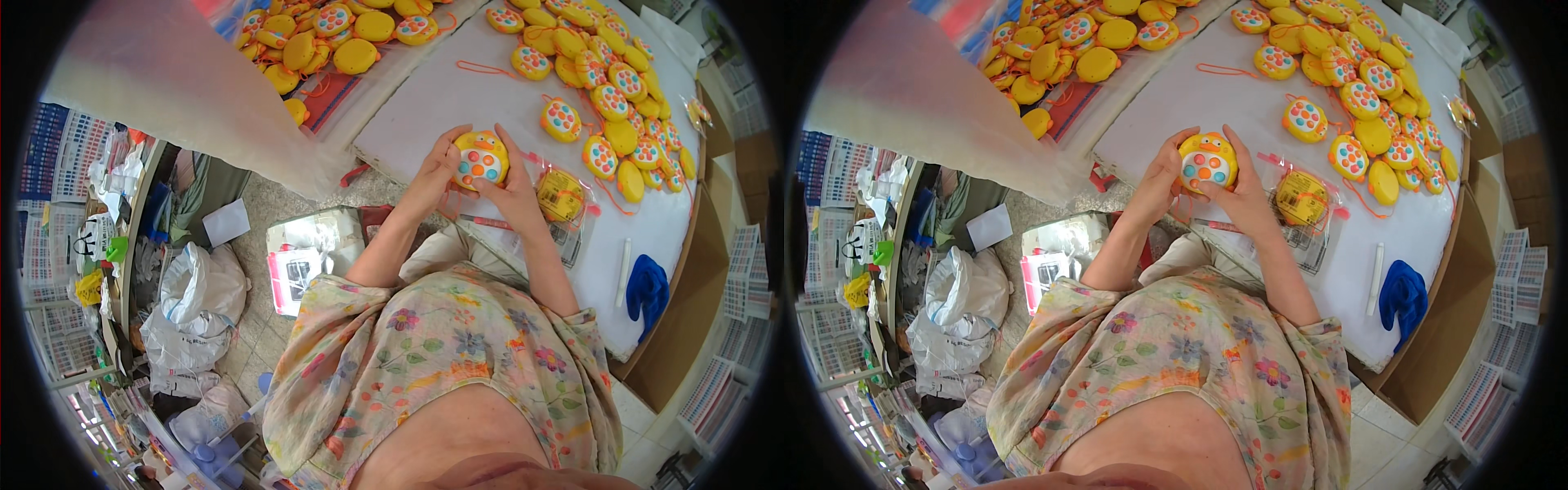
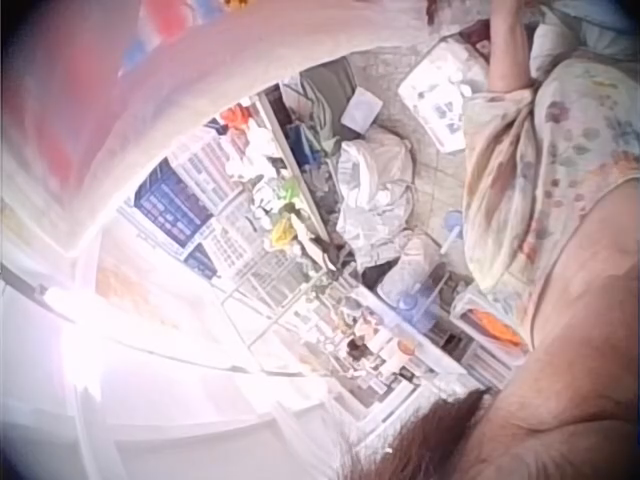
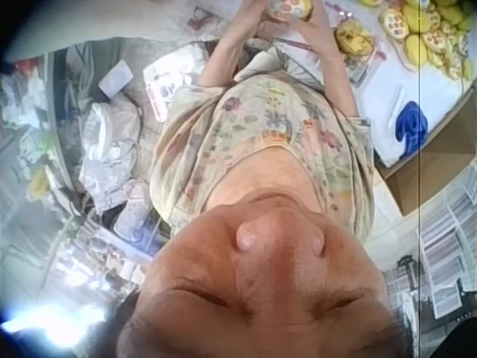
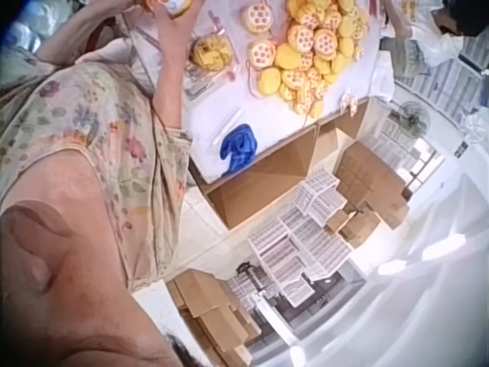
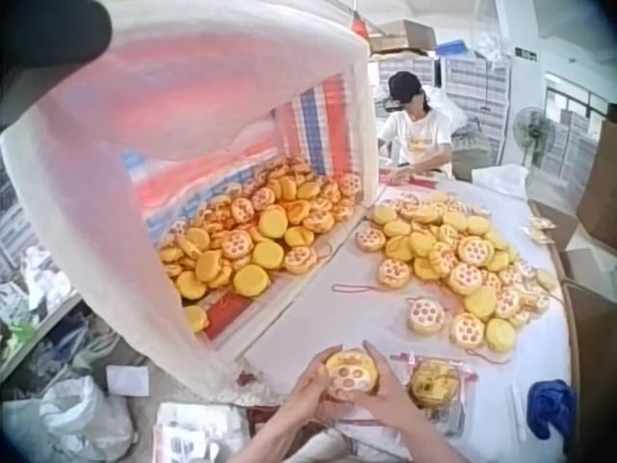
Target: Sorting and inspecting yellow round toys with floral patterns on a table in a factory setting.
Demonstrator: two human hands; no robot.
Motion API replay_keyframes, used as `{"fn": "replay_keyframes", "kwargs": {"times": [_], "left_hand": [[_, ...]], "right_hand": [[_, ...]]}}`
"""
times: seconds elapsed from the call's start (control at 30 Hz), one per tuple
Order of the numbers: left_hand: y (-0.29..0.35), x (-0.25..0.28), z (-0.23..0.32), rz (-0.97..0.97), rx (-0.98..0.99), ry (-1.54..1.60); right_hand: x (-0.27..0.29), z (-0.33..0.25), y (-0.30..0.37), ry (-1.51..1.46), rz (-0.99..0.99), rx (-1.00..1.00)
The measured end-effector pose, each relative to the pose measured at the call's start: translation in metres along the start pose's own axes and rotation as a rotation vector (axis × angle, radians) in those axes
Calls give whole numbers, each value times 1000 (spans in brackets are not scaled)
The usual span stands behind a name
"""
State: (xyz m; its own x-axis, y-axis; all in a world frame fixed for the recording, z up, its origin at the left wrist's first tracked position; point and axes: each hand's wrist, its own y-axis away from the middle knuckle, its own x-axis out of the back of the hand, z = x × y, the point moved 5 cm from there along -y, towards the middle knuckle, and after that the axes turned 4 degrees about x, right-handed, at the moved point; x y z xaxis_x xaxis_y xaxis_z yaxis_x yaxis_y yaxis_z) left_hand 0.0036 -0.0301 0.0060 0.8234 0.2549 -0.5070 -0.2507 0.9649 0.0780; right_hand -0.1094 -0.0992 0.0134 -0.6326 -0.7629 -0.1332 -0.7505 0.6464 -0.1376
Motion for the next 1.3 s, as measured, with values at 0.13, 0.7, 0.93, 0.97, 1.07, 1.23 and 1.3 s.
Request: {"fn": "replay_keyframes", "kwargs": {"times": [0.13, 0.7, 0.93, 0.97, 1.07, 1.23, 1.3], "left_hand": [[-5, 6, -3, 12, -124, -250], [-29, 37, 20, 169, -137, -660], [-91, 179, 96, 1103, -266, -1276], [-96, 202, 103, 1251, -74, -1294], [-106, 228, 104, 1384, 214, -1368], [-121, 222, 117, 1046, -80, -1194], [-127, 237, 106, 853, -477, -933]], "right_hand": [[-1, -1, 1, 8, -59, 8], [55, -1, -17, -263, 534, -35], [82, -27, -8, -430, 446, 237], [76, -16, -2, -361, 385, 134], [53, -10, 20, -157, 313, -24], [61, -14, 55, -47, 271, -97], [76, -16, 66, -46, 296, -57]]}}
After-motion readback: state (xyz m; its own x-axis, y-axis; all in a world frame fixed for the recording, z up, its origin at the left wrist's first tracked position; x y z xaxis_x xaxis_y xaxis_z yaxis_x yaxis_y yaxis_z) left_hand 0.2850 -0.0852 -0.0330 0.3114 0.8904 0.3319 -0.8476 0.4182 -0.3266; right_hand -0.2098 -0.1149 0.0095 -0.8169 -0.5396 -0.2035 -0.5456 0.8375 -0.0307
